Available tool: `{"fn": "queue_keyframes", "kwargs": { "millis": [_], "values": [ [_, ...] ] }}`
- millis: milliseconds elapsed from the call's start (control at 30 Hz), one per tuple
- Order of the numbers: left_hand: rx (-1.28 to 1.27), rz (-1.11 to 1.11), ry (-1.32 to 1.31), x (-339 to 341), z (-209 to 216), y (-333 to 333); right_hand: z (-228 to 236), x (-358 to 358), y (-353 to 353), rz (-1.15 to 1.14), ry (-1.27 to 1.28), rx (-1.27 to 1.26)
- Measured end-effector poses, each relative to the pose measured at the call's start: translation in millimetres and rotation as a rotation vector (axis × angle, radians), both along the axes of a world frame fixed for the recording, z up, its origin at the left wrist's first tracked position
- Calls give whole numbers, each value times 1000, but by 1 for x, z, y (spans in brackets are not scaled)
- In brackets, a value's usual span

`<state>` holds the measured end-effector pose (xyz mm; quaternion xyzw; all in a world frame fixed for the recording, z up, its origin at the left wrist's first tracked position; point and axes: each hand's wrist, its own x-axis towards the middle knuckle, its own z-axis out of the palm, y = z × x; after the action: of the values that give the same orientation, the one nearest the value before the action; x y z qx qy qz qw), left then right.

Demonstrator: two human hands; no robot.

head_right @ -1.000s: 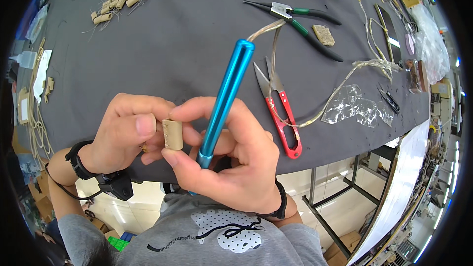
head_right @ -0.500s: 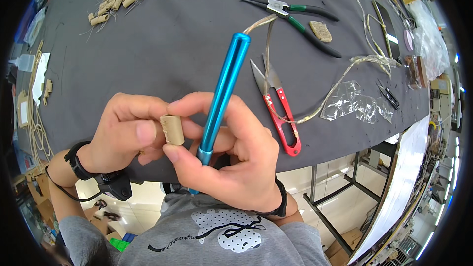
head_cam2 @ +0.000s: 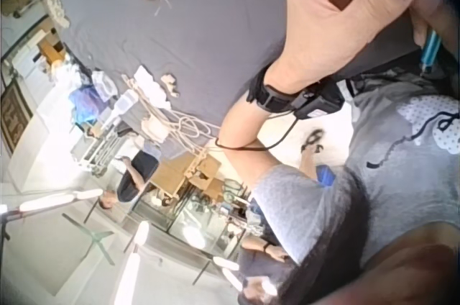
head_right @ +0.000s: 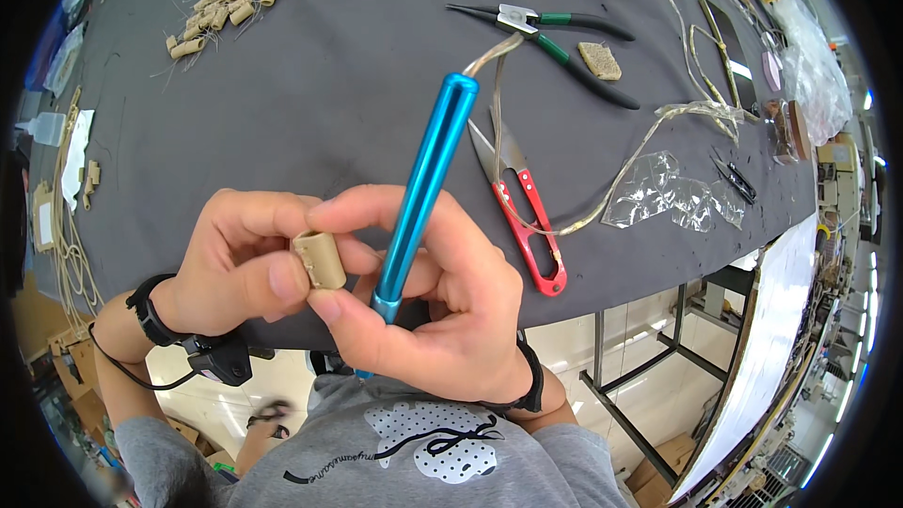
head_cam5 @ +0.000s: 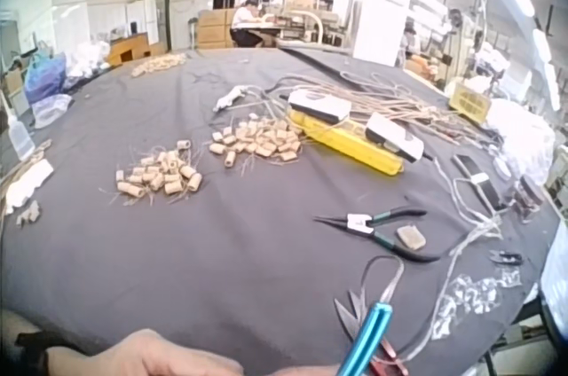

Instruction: The person picks up small cylindrical cardboard components from a table and uses a blue pen-like tool to apply a substance to the interior of the cylinders. The person handles the components one at a time, rotating them to ensure coverage inside the hollow center.

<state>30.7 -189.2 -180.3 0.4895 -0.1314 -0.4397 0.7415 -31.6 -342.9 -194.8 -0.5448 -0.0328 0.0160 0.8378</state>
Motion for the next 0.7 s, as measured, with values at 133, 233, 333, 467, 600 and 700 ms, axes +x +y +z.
{"fn": "queue_keyframes", "kwargs": {
  "millis": [133,233,333,467,600,700],
  "values": [
    [52,83,-290,-4,-8,2,-4,0,-2,13,-103,-18],
    [95,79,-514,-3,-10,6,-5,0,-2,13,-158,-10],
    [110,93,-648,-3,-12,6,-7,2,0,-17,-199,-25],
    [151,118,-718,-3,-11,6,-6,2,1,-35,-204,-26],
    [227,147,-789,-1,-1,6,-4,-4,-6,-86,-154,64],
    [308,123,-1048,3,11,9,-3,-3,-6,-295,-206,255]
  ]
}}
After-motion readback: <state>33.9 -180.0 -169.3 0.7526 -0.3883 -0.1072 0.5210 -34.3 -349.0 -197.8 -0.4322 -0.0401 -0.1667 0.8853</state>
